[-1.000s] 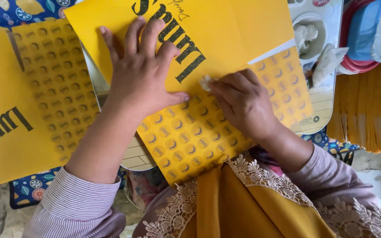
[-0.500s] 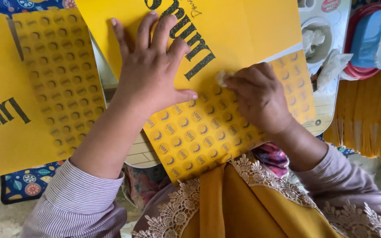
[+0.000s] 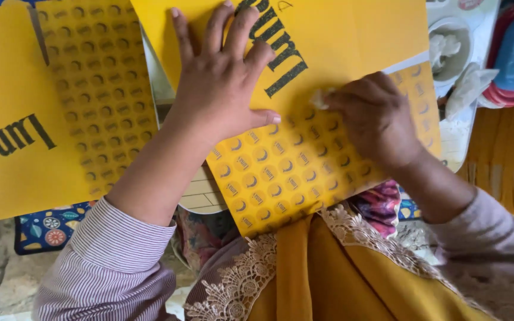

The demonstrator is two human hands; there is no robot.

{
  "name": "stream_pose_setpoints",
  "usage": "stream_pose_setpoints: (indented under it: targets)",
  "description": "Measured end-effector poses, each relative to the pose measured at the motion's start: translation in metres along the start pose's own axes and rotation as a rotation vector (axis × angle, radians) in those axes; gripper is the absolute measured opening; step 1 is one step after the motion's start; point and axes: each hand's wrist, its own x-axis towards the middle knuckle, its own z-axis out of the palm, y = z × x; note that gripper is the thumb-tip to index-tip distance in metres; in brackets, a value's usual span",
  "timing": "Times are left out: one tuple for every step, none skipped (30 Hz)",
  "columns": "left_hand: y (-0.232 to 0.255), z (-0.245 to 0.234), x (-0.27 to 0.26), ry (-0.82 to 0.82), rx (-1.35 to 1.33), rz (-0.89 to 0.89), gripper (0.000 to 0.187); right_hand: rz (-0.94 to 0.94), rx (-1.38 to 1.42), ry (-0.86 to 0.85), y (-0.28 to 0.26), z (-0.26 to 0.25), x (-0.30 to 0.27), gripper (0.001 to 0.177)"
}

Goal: Applying glue to cardboard box flaps and pressing them together to assemble the boxes.

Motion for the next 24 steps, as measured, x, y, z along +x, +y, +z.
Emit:
stream_pose_setpoints:
  targets:
    - [-0.004,0.000,0.000,-0.040,0.018,0.013,0.080,0.019,-0.064,-0.011,0.008,-0.003,-0.005,0.014]
    - [-0.007,0.001,0.000,-0.076,0.033,0.023,0.078,0.034,-0.132,-0.024,0.018,-0.007,-0.010,0.013]
    - [-0.012,-0.006,0.002,-0.071,0.037,0.018,0.078,0.026,-0.131,-0.023,0.018,-0.009,-0.008,0.013]
    - [-0.015,-0.012,0.001,-0.087,0.007,0.038,0.062,0.022,-0.125,-0.026,0.018,-0.010,-0.009,0.019]
    - [-0.019,-0.018,0.000,-0.103,-0.023,0.057,0.047,0.018,-0.119,-0.028,0.017,-0.012,-0.010,0.026]
    - [-0.019,-0.021,0.001,-0.104,-0.024,0.051,0.047,0.014,-0.116,-0.033,0.012,-0.010,-0.007,0.026]
    - [-0.019,-0.024,0.003,-0.148,-0.022,0.059,0.047,-0.016,-0.081,-0.043,0.007,-0.008,-0.003,0.019]
    - [-0.021,-0.030,0.004,-0.191,-0.011,0.068,0.048,-0.049,-0.043,-0.045,0.003,-0.004,0.003,0.014]
    - [-0.021,-0.032,0.007,-0.190,-0.003,0.061,0.048,-0.058,-0.037,-0.041,-0.003,0.000,0.009,0.014]
    - [-0.019,-0.033,0.007,-0.210,0.003,0.050,0.047,-0.105,-0.036,-0.042,-0.010,0.004,0.012,0.016]
    - [-0.017,-0.034,0.008,-0.229,0.009,0.038,0.047,-0.153,-0.034,-0.043,-0.017,0.007,0.015,0.020]
    - [-0.016,-0.034,0.009,-0.231,0.010,0.037,0.047,-0.153,-0.031,-0.043,-0.021,0.010,0.018,0.020]
    - [-0.016,-0.035,0.010,-0.232,0.005,0.029,0.044,-0.174,-0.032,-0.054,-0.024,0.013,0.021,0.018]
    - [-0.015,-0.035,0.010,-0.228,0.002,0.015,0.042,-0.203,-0.033,-0.066,-0.028,0.015,0.025,0.016]
    - [-0.015,-0.035,0.009,-0.225,0.005,0.007,0.042,-0.210,-0.031,-0.066,-0.033,0.016,0.032,0.016]
    - [-0.016,-0.033,0.009,-0.216,0.018,0.013,0.046,-0.253,-0.007,-0.071,-0.039,0.017,0.037,0.019]
    - [-0.016,-0.032,0.009,-0.206,0.030,0.019,0.050,-0.296,0.017,-0.075,-0.045,0.017,0.042,0.023]
    - [-0.015,-0.031,0.008,-0.205,0.032,0.013,0.050,-0.301,0.020,-0.076,-0.050,0.020,0.045,0.023]
    - [-0.015,-0.031,0.007,-0.150,0.048,0.032,0.049,-0.327,0.014,-0.089,-0.056,0.023,0.047,0.021]
    - [-0.014,-0.031,0.007,-0.095,0.066,0.054,0.048,-0.352,0.008,-0.100,-0.061,0.027,0.050,0.021]
    - [-0.015,-0.030,0.007,-0.094,0.070,0.051,0.048,-0.357,0.009,-0.098,-0.065,0.030,0.053,0.021]
    - [-0.015,-0.029,0.008,-0.059,0.072,0.065,0.046,-0.385,0.042,-0.112,-0.070,0.034,0.056,0.025]
    - [-0.015,-0.028,0.008,-0.025,0.074,0.079,0.044,-0.414,0.074,-0.126,-0.074,0.037,0.058,0.029]
    - [-0.015,-0.028,0.008,-0.025,0.072,0.082,0.044,-0.411,0.073,-0.126,-0.081,0.043,0.061,0.029]
